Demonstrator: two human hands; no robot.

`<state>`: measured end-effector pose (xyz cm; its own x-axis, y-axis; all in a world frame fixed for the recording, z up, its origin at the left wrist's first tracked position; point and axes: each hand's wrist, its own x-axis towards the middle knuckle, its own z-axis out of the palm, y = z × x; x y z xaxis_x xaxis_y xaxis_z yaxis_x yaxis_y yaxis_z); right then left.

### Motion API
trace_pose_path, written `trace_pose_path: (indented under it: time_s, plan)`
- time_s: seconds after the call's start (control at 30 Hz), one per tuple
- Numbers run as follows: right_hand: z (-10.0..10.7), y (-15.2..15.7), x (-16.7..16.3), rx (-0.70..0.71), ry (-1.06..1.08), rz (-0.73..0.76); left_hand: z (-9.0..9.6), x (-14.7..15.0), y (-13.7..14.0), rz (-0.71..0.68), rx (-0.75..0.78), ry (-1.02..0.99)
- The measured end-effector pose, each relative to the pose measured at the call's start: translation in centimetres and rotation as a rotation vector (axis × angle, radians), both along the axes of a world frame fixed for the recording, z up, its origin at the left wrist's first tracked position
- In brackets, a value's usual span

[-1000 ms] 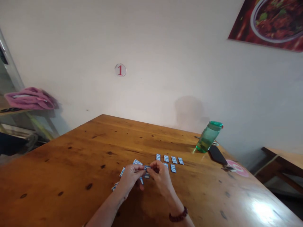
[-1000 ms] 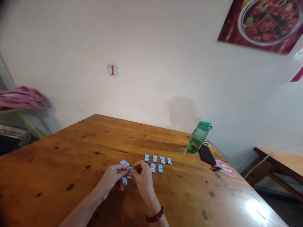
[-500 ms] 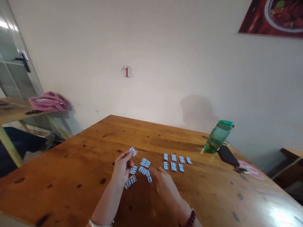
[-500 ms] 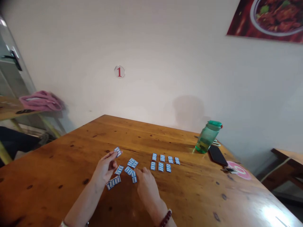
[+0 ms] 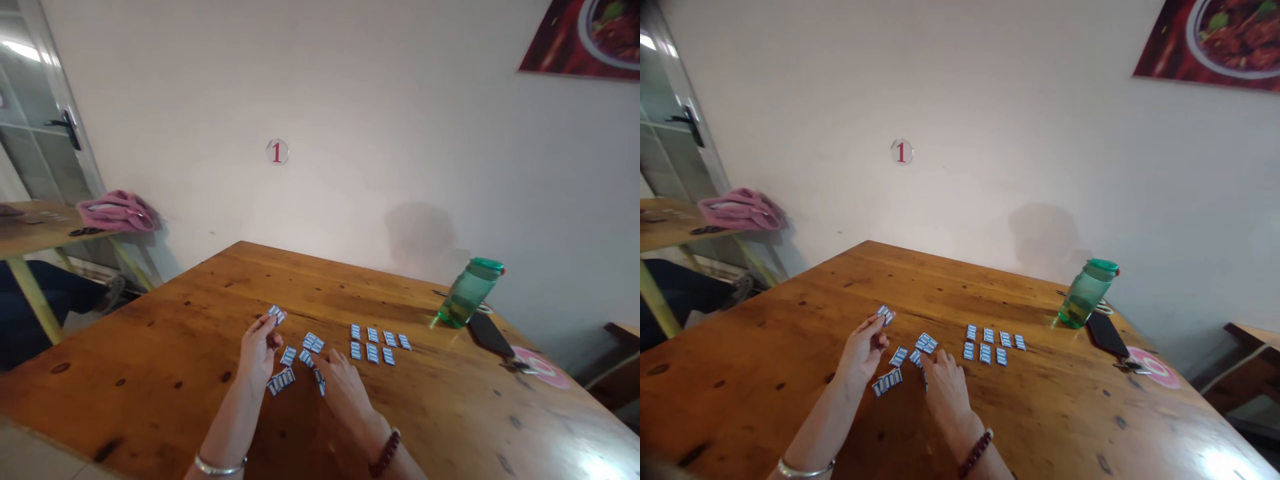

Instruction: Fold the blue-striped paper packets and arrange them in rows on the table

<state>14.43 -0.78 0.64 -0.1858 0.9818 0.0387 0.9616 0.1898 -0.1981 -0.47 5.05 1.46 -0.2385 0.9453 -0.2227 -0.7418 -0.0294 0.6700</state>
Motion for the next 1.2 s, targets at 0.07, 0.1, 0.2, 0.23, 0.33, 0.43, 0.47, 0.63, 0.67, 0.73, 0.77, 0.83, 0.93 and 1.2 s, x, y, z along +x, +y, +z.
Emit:
trace_pose_path:
  time_s: [0.07,0.1,0.2,0.23,0.33,0.43,0.47,0.63,0.67,0.73,0.77,0.83,0.93,1.2]
  plan:
    - [-0.3,0.7,-0.7,0.043,0.011,0.02,0.0,0.0,0.0,-0.002,0.002,-0.004]
    - [-0.4,0.9,-1.0,0.057,0.016,0.036,0.0,0.0,0.0,-0.002,0.003,-0.006]
    - [-0.5,1.0,-1.9,0.057,0.02,0.151,0.0,0.0,0.0,0.002,0.006,-0.011]
    - [-0.5,0.9,-2.1,0.051,0.015,0.195,0.1,0.0,0.0,0.003,0.007,-0.012]
    - [-0.7,0.3,-2.1,0.031,0.005,0.251,0.1,0.0,0.0,0.004,0.006,-0.014]
    - [-0.8,0.0,-1.5,0.02,0.033,0.2,0.1,0.1,0.0,0.004,0.004,-0.015]
    - [-0.8,0.1,-1.3,0.025,0.055,0.181,0.1,0.1,0.0,0.003,0.004,-0.015]
    - [-0.6,0.2,-1.7,0.012,0.114,0.178,0.0,0.1,-0.1,-0.001,0.009,-0.001]
    - [-0.6,-0.1,-1.8,0.001,0.094,0.182,0.0,0.1,-0.1,-0.002,0.01,0.005]
    - [-0.6,-0.7,-2.0,-0.015,0.056,0.182,0.0,0.1,-0.1,-0.008,0.01,0.018]
    - [-0.6,-1.0,-1.9,-0.02,0.054,0.185,0.0,0.1,-0.1,-0.012,0.01,0.025]
    - [-0.5,-1.4,-1.2,-0.026,0.109,0.193,-0.1,0.1,-0.1,-0.024,0.013,0.043]
    - [-0.2,-1.0,0.4,-0.006,0.316,0.149,-0.1,0.4,-0.3,-0.06,0.021,0.085]
    - [0.1,2.3,1.7,0.194,1.124,-0.127,-0.8,2.2,-1.0,-0.349,0.107,0.495]
